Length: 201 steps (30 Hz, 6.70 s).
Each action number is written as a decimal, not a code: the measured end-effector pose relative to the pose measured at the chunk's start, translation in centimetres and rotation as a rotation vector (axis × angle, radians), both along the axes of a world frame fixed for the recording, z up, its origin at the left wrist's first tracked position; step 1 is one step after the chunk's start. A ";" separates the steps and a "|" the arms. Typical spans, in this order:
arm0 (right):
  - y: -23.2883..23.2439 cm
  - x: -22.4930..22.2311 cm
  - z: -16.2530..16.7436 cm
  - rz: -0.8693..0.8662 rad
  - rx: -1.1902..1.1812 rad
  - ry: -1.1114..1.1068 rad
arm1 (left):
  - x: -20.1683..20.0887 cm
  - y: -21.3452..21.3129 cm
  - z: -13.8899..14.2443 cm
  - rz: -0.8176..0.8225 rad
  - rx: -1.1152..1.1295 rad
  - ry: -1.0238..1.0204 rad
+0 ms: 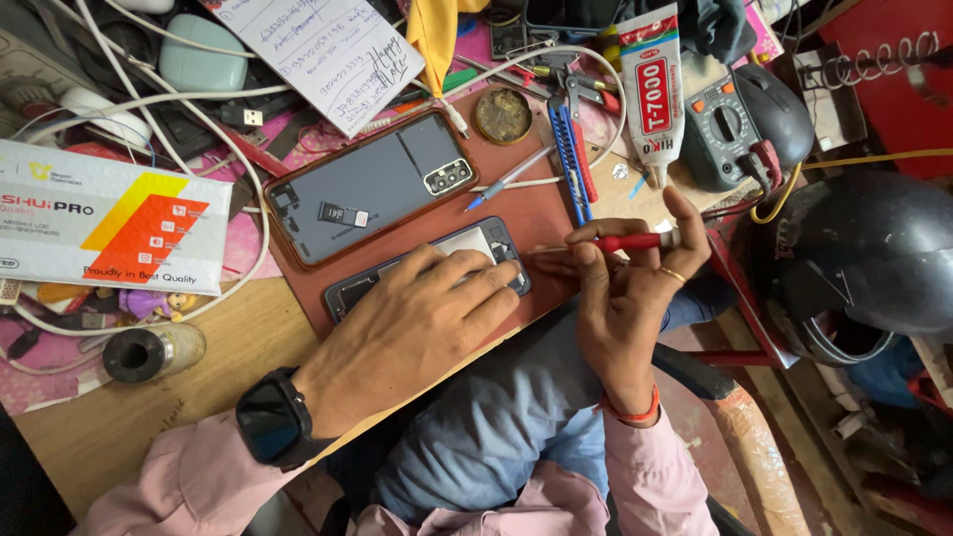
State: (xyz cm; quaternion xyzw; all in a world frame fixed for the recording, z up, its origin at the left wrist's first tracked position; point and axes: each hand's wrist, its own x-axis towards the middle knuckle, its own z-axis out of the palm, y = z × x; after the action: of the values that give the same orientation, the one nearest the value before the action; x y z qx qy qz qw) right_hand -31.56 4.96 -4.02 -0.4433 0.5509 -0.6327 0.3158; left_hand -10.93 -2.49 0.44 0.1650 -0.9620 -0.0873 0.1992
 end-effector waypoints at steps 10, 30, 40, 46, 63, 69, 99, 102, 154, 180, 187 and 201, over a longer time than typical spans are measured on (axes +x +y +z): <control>-0.6 -0.2 0.4 0.054 0.032 -0.021 | 0.1 0.0 -0.2 0.000 0.022 0.009; -0.4 -0.5 0.1 0.071 0.041 -0.043 | 0.5 -0.7 -1.6 -0.025 0.174 0.136; -0.4 -0.3 0.4 0.063 0.028 -0.046 | 0.5 -0.6 -1.8 -0.009 0.157 0.132; -0.3 -0.3 0.6 0.065 0.033 -0.031 | 0.5 -0.6 -1.9 -0.008 0.143 0.121; -0.3 -0.3 0.3 0.060 0.015 0.045 | 0.5 -0.5 -2.2 -0.004 0.124 0.120; -0.2 -0.3 0.4 0.060 0.026 0.041 | 0.4 -0.5 -2.0 -0.010 0.140 0.100; -0.3 -0.2 0.4 0.056 0.048 0.008 | 0.4 -0.9 -2.2 -0.020 0.166 0.120; -0.3 -0.2 0.4 0.061 0.043 0.004 | 0.3 -0.9 -2.2 -0.023 0.153 0.124; -0.1 -0.4 0.1 0.044 0.000 -0.032 | 0.3 -0.8 -1.3 -0.015 0.138 0.164; -0.2 -0.5 0.1 0.072 0.016 -0.071 | 0.1 -0.6 -1.0 -0.021 0.046 0.035; -0.2 -0.5 0.1 0.069 0.020 -0.033 | 0.2 -0.6 -1.2 -0.018 0.055 0.063; -0.3 -1.4 0.3 0.214 -0.105 0.364 | 0.2 -0.7 -1.4 -0.019 0.099 0.087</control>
State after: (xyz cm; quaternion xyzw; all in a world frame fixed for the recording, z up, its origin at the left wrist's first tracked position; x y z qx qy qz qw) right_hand -32.92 4.63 -3.75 -0.6221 0.5148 -0.5330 0.2528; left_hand -10.74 -3.20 -0.94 0.1618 -0.9484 -0.1436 0.2317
